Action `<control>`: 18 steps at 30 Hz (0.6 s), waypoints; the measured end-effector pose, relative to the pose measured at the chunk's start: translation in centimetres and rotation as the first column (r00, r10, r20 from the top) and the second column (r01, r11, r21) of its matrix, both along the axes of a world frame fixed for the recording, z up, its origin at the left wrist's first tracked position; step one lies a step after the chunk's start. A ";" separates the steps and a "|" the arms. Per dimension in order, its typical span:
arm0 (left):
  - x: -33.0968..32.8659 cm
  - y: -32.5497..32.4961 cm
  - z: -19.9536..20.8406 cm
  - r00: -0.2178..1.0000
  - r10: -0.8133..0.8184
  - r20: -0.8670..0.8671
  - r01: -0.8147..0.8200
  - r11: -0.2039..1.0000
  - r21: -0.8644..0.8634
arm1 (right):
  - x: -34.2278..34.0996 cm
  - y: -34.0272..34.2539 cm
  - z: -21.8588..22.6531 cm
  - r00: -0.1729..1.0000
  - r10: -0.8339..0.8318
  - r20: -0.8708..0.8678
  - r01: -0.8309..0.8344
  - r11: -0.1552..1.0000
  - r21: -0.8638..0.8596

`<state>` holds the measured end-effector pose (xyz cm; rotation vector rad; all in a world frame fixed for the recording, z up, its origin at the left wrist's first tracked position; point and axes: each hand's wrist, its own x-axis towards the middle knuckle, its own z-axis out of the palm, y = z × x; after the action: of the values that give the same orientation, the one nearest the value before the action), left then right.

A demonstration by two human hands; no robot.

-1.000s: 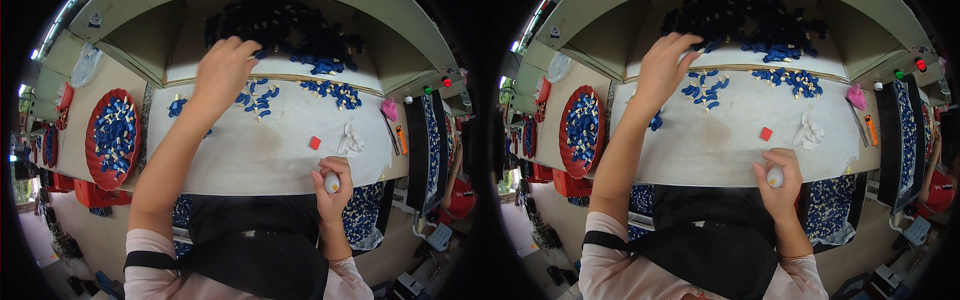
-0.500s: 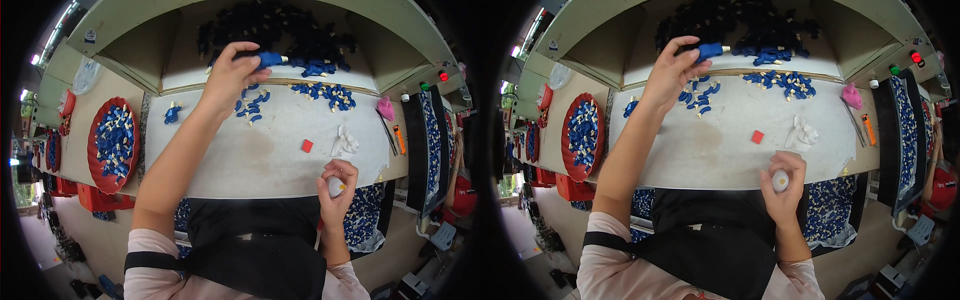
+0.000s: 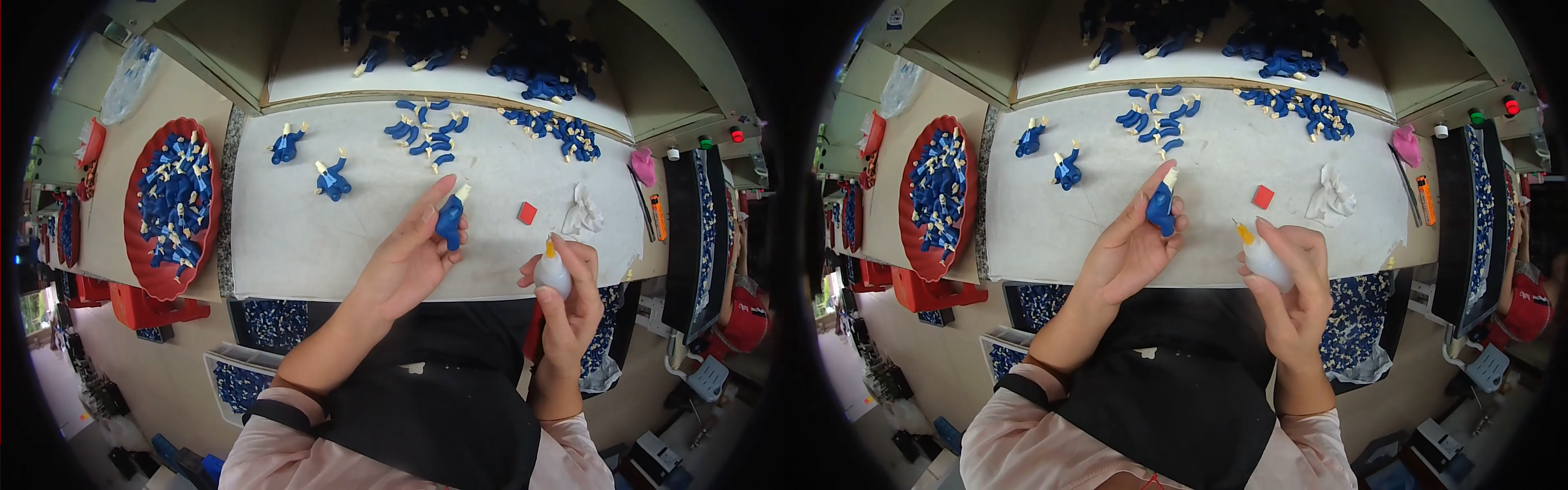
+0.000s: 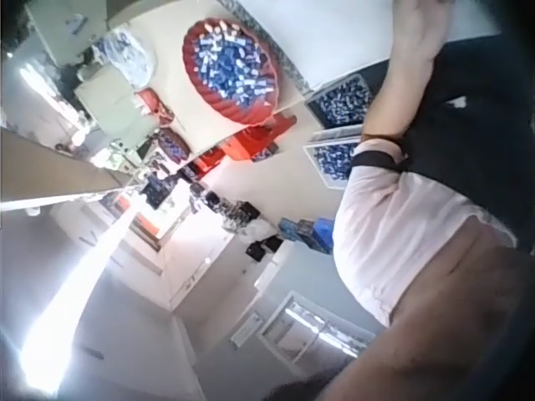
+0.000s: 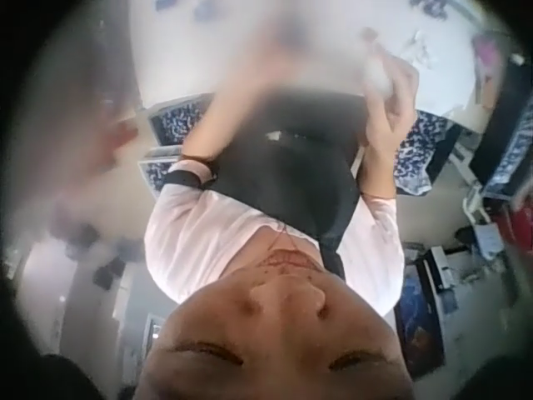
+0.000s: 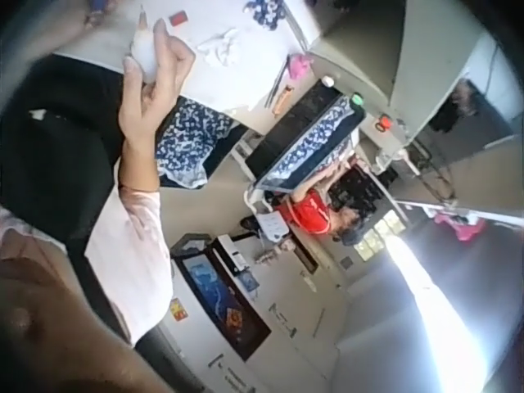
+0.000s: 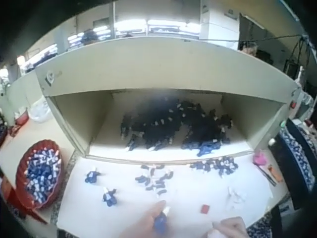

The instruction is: The person assembles toy figurines by applying glue from a bottle onto figurine bodies, attaching arm pieces by hand, and placing the assembled figurines on the table.

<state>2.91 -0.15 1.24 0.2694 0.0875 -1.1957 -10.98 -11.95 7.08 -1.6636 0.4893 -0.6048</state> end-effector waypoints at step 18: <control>-0.9 0.7 -0.5 0.956 -0.036 0.290 0.024 0.999 0.045 | 1.7 1.1 0.3 0.976 0.111 0.189 0.033 0.780 -0.624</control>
<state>2.00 0.53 0.75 0.4811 -0.1498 -1.1736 -9.24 -10.84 7.43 -2.1955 0.0801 -0.9815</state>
